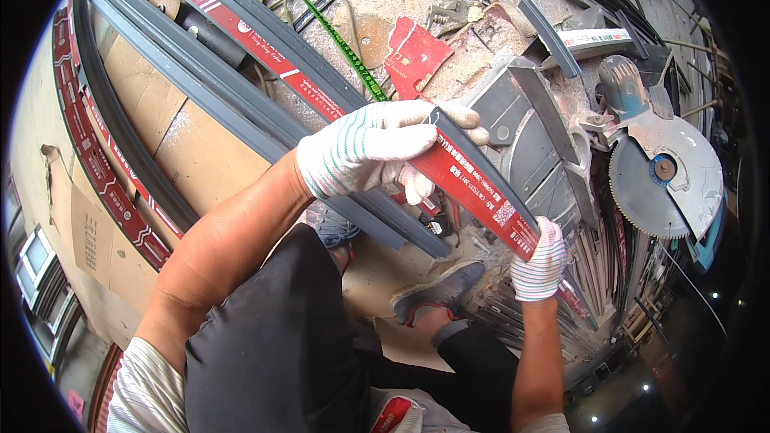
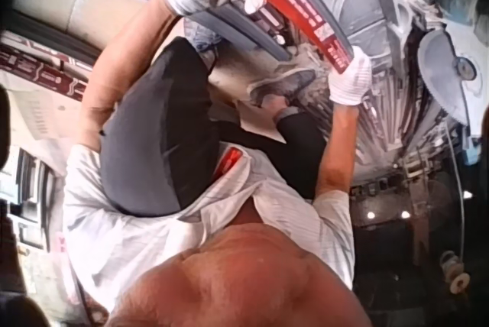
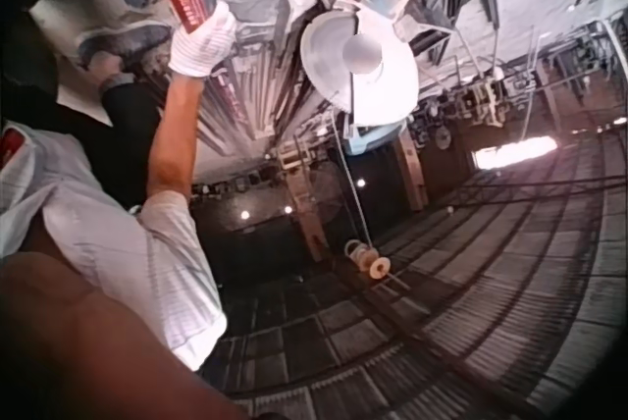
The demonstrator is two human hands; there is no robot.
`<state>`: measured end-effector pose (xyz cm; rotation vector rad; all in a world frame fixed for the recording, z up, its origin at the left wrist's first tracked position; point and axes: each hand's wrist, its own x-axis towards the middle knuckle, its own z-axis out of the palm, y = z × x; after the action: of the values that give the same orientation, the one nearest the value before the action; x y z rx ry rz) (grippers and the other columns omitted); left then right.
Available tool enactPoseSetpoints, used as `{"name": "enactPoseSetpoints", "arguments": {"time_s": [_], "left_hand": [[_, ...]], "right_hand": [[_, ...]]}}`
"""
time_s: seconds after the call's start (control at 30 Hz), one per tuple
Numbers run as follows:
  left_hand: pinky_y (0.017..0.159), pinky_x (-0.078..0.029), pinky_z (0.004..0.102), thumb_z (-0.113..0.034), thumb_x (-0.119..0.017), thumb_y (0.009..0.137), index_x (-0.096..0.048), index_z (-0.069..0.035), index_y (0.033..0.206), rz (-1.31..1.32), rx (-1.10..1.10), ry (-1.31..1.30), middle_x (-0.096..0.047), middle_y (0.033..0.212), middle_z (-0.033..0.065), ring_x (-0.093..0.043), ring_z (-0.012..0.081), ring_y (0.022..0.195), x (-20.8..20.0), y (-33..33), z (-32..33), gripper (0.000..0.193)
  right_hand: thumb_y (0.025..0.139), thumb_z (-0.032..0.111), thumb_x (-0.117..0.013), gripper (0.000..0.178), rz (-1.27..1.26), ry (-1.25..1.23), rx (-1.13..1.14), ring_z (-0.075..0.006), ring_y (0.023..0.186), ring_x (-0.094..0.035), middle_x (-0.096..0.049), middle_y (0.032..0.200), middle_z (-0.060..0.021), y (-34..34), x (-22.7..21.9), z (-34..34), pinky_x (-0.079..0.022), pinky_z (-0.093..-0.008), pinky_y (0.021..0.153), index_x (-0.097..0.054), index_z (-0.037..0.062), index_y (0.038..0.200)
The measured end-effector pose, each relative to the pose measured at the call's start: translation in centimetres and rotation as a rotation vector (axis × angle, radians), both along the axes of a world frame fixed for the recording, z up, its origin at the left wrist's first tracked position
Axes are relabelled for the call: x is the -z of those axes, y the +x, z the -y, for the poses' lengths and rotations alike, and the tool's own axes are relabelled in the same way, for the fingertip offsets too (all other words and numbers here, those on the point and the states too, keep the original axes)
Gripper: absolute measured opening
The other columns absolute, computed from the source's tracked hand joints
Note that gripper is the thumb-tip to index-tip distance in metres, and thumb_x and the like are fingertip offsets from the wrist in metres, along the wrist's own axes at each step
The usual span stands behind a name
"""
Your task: The person sits on the floor in a workshop, handling long metal profiles. They measure a profile with a tape measure, place it on a chop saw, and cut it. The person then stacks the cut pieces and inspects the cross-section of a profile.
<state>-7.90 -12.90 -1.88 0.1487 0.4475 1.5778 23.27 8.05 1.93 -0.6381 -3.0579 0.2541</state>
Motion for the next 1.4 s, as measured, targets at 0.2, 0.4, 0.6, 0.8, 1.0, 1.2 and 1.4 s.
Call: {"name": "enactPoseSetpoints", "arguments": {"time_s": [0.2,0.4,0.6,0.8,1.0,1.2,1.4], "left_hand": [[0.063,-0.064,0.025,-0.041,-0.059,0.103,-0.037,0.005,0.154,0.131,-0.022,-0.017,-0.052,0.152,0.0185,-0.073,0.0222,0.108,1.0,0.7,-0.6,0.072],[0.062,-0.064,0.0261,-0.042,-0.054,0.106,-0.04,0.002,0.153,0.116,-0.02,-0.017,-0.053,0.151,0.0195,-0.072,0.0239,0.111,1.2,0.7,-0.5,0.067],[0.061,-0.063,0.0255,-0.04,-0.054,0.106,-0.043,0.002,0.151,0.112,-0.056,-0.056,-0.055,0.149,0.0205,-0.073,0.0236,0.107,0.9,0.8,-0.5,0.062],[0.066,-0.061,0.0314,-0.038,-0.059,0.104,-0.049,0.001,0.147,-0.033,-0.022,-0.054,-0.062,0.141,0.0186,-0.073,0.0191,0.091,1.2,-0.3,-0.4,0.059],[0.098,-0.05,0.0311,-0.024,-0.07,0.098,-0.06,-0.004,0.141,-1.087,-0.18,-0.609,-0.068,0.121,0.0085,-0.065,0.0184,0.112,-3.2,-3.7,-1.3,0.049],[0.113,-0.042,0.0466,-0.013,-0.085,0.072,-0.054,-0.003,0.145,-2.217,0.107,-0.039,-0.055,0.142,0.0215,-0.053,0.0402,0.132,-6.2,-3.1,-6.4,0.08],[0.091,-0.051,0.0494,-0.021,-0.087,0.07,-0.057,0.001,0.126,-2.477,0.597,-0.195,-0.066,0.109,0.0198,-0.063,0.0395,0.103,-1.5,-1.1,-10.9,0.068]], "right_hand": [[0.071,0.004,-0.076,0.053,0.012,-0.007,0.008,-0.0413,0.085,-0.063,-0.063,0.095,-0.02,-0.5,-0.2,-0.2,-0.052,-0.0486,0.077,-0.059,-0.0006,0.121],[0.07,0.004,-0.077,0.055,0.018,-0.019,0.023,-0.0413,0.088,-0.064,-0.064,0.097,-0.0199,-0.4,-0.1,-0.3,-0.052,-0.0484,0.079,-0.059,-0.0003,0.121],[0.072,0.004,-0.077,0.054,0.038,-0.031,0.03,-0.042,0.092,-0.064,-0.064,0.101,-0.0207,-0.5,-0.2,-0.1,-0.052,-0.0487,0.081,-0.059,0.0004,0.122],[0.076,0.005,-0.075,0.05,0.084,-0.061,0.05,-0.0428,0.099,-0.063,-0.063,0.108,-0.0229,-0.3,0.9,-0.4,-0.052,-0.0481,0.087,-0.058,0.0001,0.123],[0.078,0.009,-0.073,0.044,0.085,-0.028,0.018,-0.0344,0.097,-0.065,-0.065,0.1,-0.0152,-4.0,2.4,-1.0,-0.054,-0.0456,0.088,-0.06,0.0038,0.12],[0.077,0.006,-0.069,0.042,0.039,-0.1,-0.028,-0.0349,0.098,-0.065,-0.063,0.099,-0.0161,-11.2,5.5,-0.1,-0.054,-0.0456,0.088,-0.058,0.0005,0.116],[0.094,0.019,-0.059,0.024,0.083,-0.173,-0.025,-0.0331,0.092,-0.07,-0.07,0.102,-0.0191,-16.2,5.9,0.7,-0.057,-0.0452,0.082,-0.066,0.0014,0.108]]}}
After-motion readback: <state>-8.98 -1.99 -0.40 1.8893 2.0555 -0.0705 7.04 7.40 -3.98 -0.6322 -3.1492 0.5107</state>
